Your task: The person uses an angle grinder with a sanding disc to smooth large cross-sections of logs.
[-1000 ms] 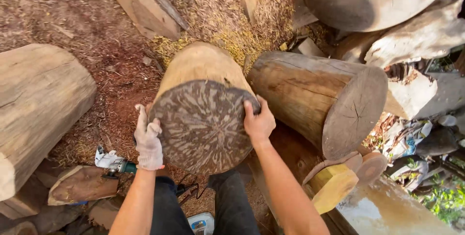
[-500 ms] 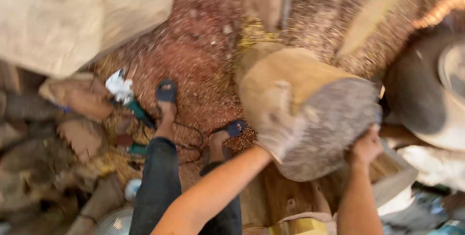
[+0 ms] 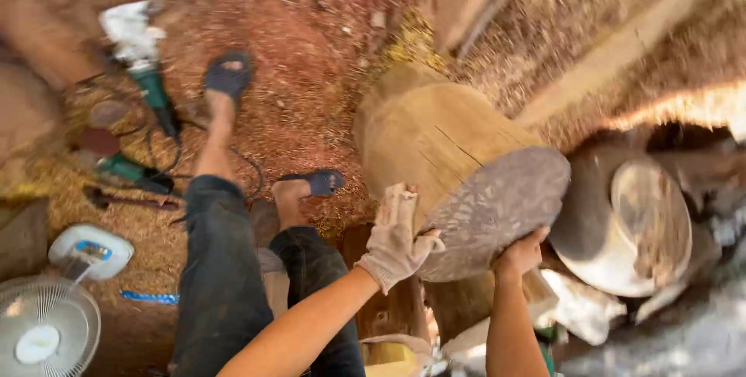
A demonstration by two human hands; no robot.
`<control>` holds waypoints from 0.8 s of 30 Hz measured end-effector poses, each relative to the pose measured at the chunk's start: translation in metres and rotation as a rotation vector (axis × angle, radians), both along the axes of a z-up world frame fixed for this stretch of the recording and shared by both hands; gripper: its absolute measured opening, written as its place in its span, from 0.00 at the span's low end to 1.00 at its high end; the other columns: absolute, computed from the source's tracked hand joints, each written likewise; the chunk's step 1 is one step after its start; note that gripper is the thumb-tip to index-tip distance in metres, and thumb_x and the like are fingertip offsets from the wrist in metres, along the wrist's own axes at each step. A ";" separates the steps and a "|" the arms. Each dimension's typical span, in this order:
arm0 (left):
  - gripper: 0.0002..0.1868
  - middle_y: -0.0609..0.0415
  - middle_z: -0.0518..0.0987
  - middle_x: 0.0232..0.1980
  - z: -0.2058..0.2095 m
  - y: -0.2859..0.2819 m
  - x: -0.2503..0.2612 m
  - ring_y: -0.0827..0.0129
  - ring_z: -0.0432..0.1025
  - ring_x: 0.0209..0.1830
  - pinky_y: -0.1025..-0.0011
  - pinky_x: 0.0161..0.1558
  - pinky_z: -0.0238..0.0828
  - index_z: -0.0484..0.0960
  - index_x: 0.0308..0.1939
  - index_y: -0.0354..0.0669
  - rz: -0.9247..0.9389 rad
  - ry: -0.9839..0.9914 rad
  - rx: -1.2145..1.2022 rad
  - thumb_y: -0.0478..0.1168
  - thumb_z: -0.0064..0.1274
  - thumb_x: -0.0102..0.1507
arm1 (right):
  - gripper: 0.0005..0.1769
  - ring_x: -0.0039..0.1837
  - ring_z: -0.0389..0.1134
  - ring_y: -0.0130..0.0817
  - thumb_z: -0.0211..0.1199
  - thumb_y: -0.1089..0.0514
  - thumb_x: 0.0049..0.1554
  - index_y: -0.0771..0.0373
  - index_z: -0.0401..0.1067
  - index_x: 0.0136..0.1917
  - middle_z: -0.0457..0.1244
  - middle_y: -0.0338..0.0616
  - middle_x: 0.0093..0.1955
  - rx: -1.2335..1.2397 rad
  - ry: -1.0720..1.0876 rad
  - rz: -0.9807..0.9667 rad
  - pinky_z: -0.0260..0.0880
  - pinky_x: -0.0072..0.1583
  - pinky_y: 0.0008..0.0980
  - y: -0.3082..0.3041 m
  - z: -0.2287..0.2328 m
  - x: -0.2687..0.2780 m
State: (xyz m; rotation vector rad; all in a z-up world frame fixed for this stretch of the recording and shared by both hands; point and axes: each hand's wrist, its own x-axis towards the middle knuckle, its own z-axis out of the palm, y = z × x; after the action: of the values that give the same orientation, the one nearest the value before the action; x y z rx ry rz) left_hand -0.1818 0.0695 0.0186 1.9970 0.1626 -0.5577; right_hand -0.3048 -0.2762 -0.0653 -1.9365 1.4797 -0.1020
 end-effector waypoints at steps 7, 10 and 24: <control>0.49 0.26 0.62 0.68 -0.006 0.025 0.001 0.40 0.59 0.69 0.45 0.61 0.66 0.66 0.69 0.27 -0.125 0.075 -0.029 0.64 0.60 0.59 | 0.54 0.59 0.70 0.43 0.53 0.23 0.59 0.81 0.68 0.64 0.67 0.52 0.63 -0.009 0.089 -0.195 0.73 0.58 0.43 0.024 0.002 0.030; 0.54 0.30 0.63 0.70 -0.016 0.026 -0.008 0.43 0.59 0.70 0.44 0.70 0.63 0.67 0.70 0.29 -0.085 0.064 -0.070 0.70 0.58 0.56 | 0.56 0.60 0.71 0.46 0.53 0.21 0.57 0.81 0.65 0.66 0.66 0.53 0.65 0.011 0.131 -0.228 0.76 0.59 0.46 0.036 0.017 0.037; 0.32 0.44 0.79 0.60 -0.091 0.316 -0.111 0.49 0.74 0.59 0.56 0.57 0.72 0.77 0.60 0.57 0.175 0.887 0.330 0.63 0.51 0.56 | 0.54 0.64 0.69 0.47 0.52 0.20 0.58 0.74 0.64 0.69 0.64 0.49 0.70 0.016 -0.030 -0.141 0.73 0.62 0.47 0.087 0.003 0.026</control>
State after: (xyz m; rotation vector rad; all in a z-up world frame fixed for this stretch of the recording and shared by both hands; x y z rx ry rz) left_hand -0.2924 0.3857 -0.0724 1.8771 1.0110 -1.3349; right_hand -0.2790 -0.1888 -0.0623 -1.8097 1.5911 -0.1807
